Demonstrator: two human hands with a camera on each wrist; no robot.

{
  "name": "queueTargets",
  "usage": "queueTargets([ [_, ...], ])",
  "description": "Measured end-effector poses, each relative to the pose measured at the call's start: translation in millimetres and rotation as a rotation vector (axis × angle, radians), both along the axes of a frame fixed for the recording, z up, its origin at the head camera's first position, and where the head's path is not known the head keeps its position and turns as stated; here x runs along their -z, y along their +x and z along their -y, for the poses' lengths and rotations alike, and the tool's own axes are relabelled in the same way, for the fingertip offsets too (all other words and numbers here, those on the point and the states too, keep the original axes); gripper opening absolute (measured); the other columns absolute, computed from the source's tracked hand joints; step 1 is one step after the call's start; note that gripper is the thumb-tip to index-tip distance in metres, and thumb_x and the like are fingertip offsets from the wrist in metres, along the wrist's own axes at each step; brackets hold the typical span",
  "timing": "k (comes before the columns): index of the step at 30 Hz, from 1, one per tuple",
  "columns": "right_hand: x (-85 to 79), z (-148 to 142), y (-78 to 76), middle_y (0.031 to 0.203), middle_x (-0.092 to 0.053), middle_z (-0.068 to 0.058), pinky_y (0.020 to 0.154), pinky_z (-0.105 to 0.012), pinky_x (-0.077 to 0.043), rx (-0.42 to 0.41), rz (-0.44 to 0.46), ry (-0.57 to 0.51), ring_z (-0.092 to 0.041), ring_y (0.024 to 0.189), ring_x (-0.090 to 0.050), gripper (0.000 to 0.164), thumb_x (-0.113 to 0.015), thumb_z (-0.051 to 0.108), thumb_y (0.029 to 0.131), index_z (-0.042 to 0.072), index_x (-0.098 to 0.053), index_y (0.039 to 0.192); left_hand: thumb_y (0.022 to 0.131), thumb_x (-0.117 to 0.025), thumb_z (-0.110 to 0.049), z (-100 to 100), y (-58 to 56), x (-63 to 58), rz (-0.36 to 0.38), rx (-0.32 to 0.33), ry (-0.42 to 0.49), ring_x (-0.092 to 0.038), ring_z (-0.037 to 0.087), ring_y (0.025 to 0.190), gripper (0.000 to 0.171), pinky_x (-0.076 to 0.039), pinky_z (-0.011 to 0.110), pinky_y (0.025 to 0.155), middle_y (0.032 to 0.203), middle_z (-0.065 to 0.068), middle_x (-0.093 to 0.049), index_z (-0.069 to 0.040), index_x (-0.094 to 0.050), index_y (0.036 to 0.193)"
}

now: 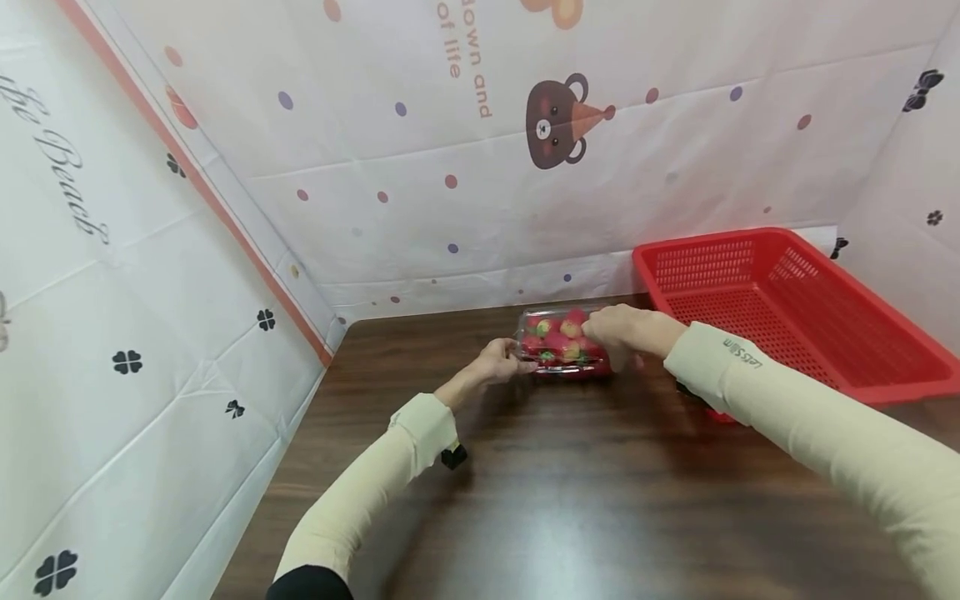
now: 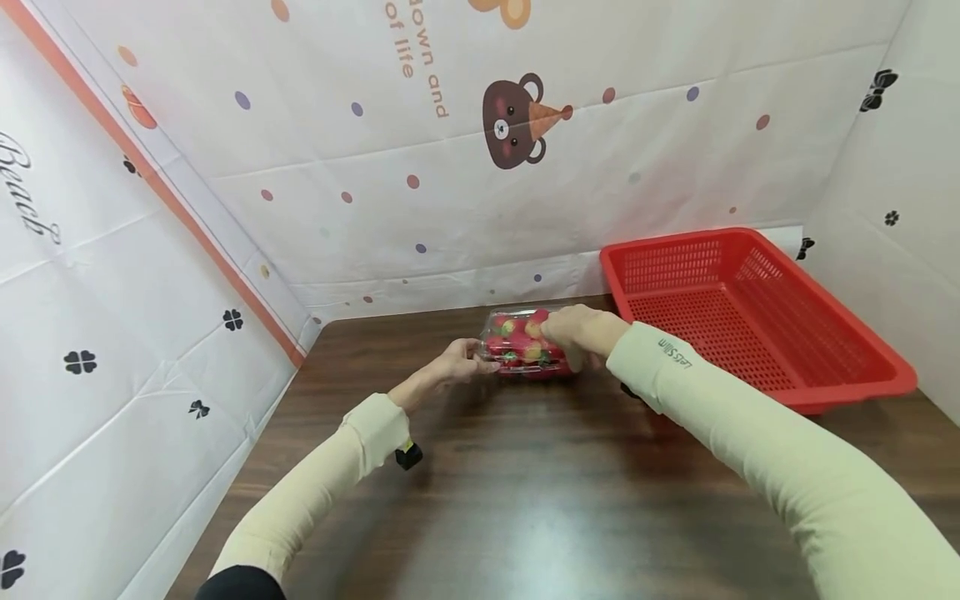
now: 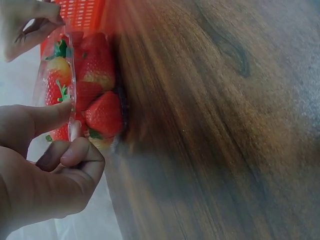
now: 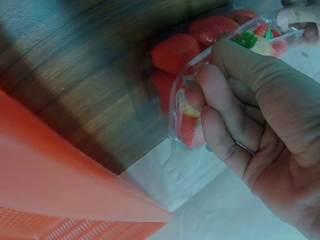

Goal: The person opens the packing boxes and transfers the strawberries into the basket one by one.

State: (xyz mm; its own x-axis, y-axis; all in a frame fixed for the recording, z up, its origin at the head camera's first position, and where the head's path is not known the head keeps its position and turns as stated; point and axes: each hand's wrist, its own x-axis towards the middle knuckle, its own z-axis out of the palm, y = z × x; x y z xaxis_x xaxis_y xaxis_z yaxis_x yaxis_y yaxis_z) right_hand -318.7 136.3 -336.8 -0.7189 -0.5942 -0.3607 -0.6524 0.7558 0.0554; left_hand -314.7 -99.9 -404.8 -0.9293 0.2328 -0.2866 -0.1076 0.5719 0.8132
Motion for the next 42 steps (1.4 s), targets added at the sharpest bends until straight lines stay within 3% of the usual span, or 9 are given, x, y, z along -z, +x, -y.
queueTargets([
  [6,-26.1,-3,-7.5,0.063,-0.071,-0.004,0.05,-0.028,-0.056,0.06,0.08,-0.133,-0.014,0.051,-0.069,0.011,-0.07,-0.004,0.076,0.006,-0.068,0.072,0.094,-0.074,-0.021,0,4.3,0.1,0.009,-0.002,-0.006,-0.039,0.005,0.057,0.062,-0.038,0.019,0.06,0.072,-0.005,-0.045,0.008,-0.047,0.141],
  [14,-61.6,-22,-31.4,0.069,-0.062,-0.008,0.062,-0.047,-0.056,0.219,-0.359,-0.252,-0.024,0.066,-0.062,0.024,-0.07,0.018,0.09,0.009,-0.06,0.071,0.095,-0.073,-0.028,0,5.7,10.6,-0.007,-0.066,0.061,-0.051,0.009,0.066,0.061,-0.045,0.022,0.068,0.09,0.003,-0.06,0.003,-0.048,0.142],
  [18,-55.7,-26,-34.8,0.089,-0.066,-0.02,0.068,-0.052,-0.057,0.327,-0.368,-0.331,-0.032,0.08,-0.064,0.018,-0.06,0.016,0.095,-0.001,-0.063,0.093,0.096,-0.072,-0.026,-7,5.4,12.6,-0.034,-0.116,0.11,-0.053,0.012,0.073,0.052,-0.045,0.023,0.071,0.087,-0.001,-0.055,0.001,-0.05,0.134],
  [21,-49.1,-25,-34.6,0.13,-0.058,-0.033,0.082,-0.061,-0.057,0.349,-0.337,-0.333,-0.045,0.11,-0.063,0.045,-0.061,0.016,0.095,-0.005,-0.053,0.134,0.097,-0.07,-0.024,-9,4.5,11.8,-0.022,-0.124,0.138,-0.05,0.009,0.068,0.05,-0.044,0.021,0.068,0.086,-0.002,-0.052,0.002,-0.048,0.134],
  [23,-45.9,-24,-33.4,0.145,-0.048,-0.034,0.088,-0.066,-0.054,0.338,-0.317,-0.322,-0.049,0.126,-0.056,0.059,-0.065,0.017,0.094,-0.003,-0.045,0.145,0.098,-0.068,-0.02,-9,1.6,11.3,0.024,-0.118,0.177,-0.048,0.01,0.065,0.05,-0.044,0.022,0.066,0.084,-0.001,-0.052,0.002,-0.044,0.137],
  [29,-37.1,-20,-26.6,0.141,-0.053,-0.03,0.09,-0.061,-0.055,0.228,-0.232,-0.293,-0.047,0.124,-0.058,0.05,-0.072,0.014,0.091,-0.001,-0.058,0.137,0.095,-0.051,-0.003,-13,-10.8,7.2,0.142,-0.217,0.342,-0.05,0.013,0.076,0.056,-0.047,0.029,0.073,0.089,0.002,-0.052,0.001,-0.034,0.148],
  [35,-7.0,0,-29.1,0.15,-0.044,-0.034,0.109,-0.06,-0.045,0.103,-0.075,-0.375,-0.052,0.135,-0.048,0.055,-0.065,0.002,0.093,-0.003,-0.05,0.145,0.097,-0.043,-0.01,-29,-22.6,20.8,0.017,-0.395,0.473,-0.049,0.013,0.077,0.052,-0.044,0.025,0.072,0.104,0.007,-0.054,-0.001,-0.041,0.148],
  [39,10.8,12,-30.5,0.152,-0.045,-0.03,0.115,-0.062,-0.037,0.097,-0.074,-0.363,-0.052,0.14,-0.042,0.054,-0.058,-0.001,0.095,0.001,-0.05,0.147,0.099,-0.043,-0.016,-37,-27.7,31.8,-0.095,-0.463,0.428,-0.057,0.021,0.109,0.048,-0.047,0.031,0.092,0.137,0.013,-0.057,-0.005,-0.048,0.145],
  [42,17.5,15,-31.0,0.151,-0.048,-0.027,0.115,-0.06,-0.038,0.089,-0.091,-0.324,-0.051,0.139,-0.044,0.051,-0.057,-0.004,0.094,0.002,-0.054,0.144,0.101,-0.043,-0.018,-40,-28.8,38.3,-0.16,-0.471,0.362,-0.054,0.027,0.128,0.045,-0.044,0.038,0.108,0.143,0.016,-0.057,-0.006,-0.053,0.143],
])
